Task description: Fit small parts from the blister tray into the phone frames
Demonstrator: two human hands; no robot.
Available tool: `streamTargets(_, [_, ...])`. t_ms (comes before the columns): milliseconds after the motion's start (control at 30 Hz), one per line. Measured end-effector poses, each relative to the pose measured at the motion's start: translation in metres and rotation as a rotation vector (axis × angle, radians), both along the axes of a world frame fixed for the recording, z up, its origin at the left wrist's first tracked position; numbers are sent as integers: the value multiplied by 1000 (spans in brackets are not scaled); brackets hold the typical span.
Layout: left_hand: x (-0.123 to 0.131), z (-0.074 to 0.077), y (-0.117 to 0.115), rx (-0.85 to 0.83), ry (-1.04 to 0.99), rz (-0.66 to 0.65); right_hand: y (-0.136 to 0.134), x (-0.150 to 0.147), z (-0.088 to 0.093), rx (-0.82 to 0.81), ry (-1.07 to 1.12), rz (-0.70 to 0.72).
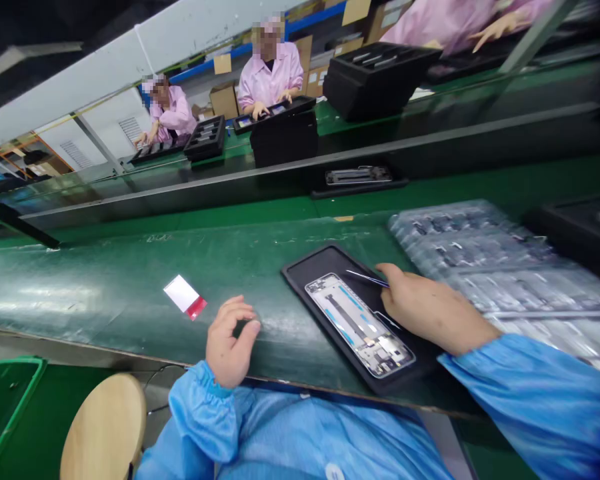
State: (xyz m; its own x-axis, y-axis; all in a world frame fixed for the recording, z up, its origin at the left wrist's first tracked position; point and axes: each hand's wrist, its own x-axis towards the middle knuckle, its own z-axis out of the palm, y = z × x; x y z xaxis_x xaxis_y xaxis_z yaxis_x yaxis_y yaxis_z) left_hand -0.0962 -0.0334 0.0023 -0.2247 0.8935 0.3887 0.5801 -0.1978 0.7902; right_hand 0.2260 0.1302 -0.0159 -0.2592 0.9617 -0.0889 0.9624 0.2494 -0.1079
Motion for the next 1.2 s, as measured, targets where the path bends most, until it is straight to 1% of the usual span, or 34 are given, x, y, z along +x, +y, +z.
streamTargets(100, [-14,-4,-7,6,33,132,-8,0,11,-24,-11,-45])
streamTargets(167, [-13,-14,-10,-12,66,242,-19,-1,17,-39,17,-41])
streamTargets(200, [-10,-21,-9,-47,104,258,-25,-1,19,-38,34,-40])
streamTargets(233, [-4,-29,-8,-78,152,237,-30,-1,20,-33,54,-42])
streamTargets(267, [3,-36,-6,-82,196,187,-36,-1,20,-26,75,-46])
streamTargets(333, [19,-48,-1,-57,269,57,-48,1,18,-11,118,-47])
streamTargets(400, [32,-54,5,-41,310,-37,-58,4,17,3,160,-25])
streamTargets(467, [37,-52,12,-62,335,-61,-61,6,19,19,196,24])
streamTargets(533, [37,-45,19,-90,351,-43,-53,7,23,41,224,89])
streamTargets(600, [36,-36,24,-79,372,-57,-34,5,29,68,254,164])
streamTargets(633, [36,-32,25,-56,386,-90,-23,2,31,81,270,205])
streamTargets(700, [39,-28,26,14,441,-197,-2,-8,37,102,301,292])
streamTargets(767, [43,-30,26,87,540,-299,11,-24,42,113,315,378])
streamTargets(833, [48,-36,25,118,669,-355,15,-40,48,121,307,453])
streamTargets(900, [53,-43,25,108,769,-360,14,-47,55,137,285,482])
streamTargets(933, [56,-46,25,100,795,-354,13,-45,59,151,272,467])
streamTargets(967, [59,-48,26,99,806,-346,13,-37,65,168,258,427])
streamTargets(1033, [66,-49,26,117,794,-335,19,-4,79,210,217,279])
streamTargets(1133, [80,-46,25,141,745,-369,49,72,98,248,95,-54])
streamTargets(1200, [90,-44,24,142,712,-390,74,120,104,200,-3,-211])
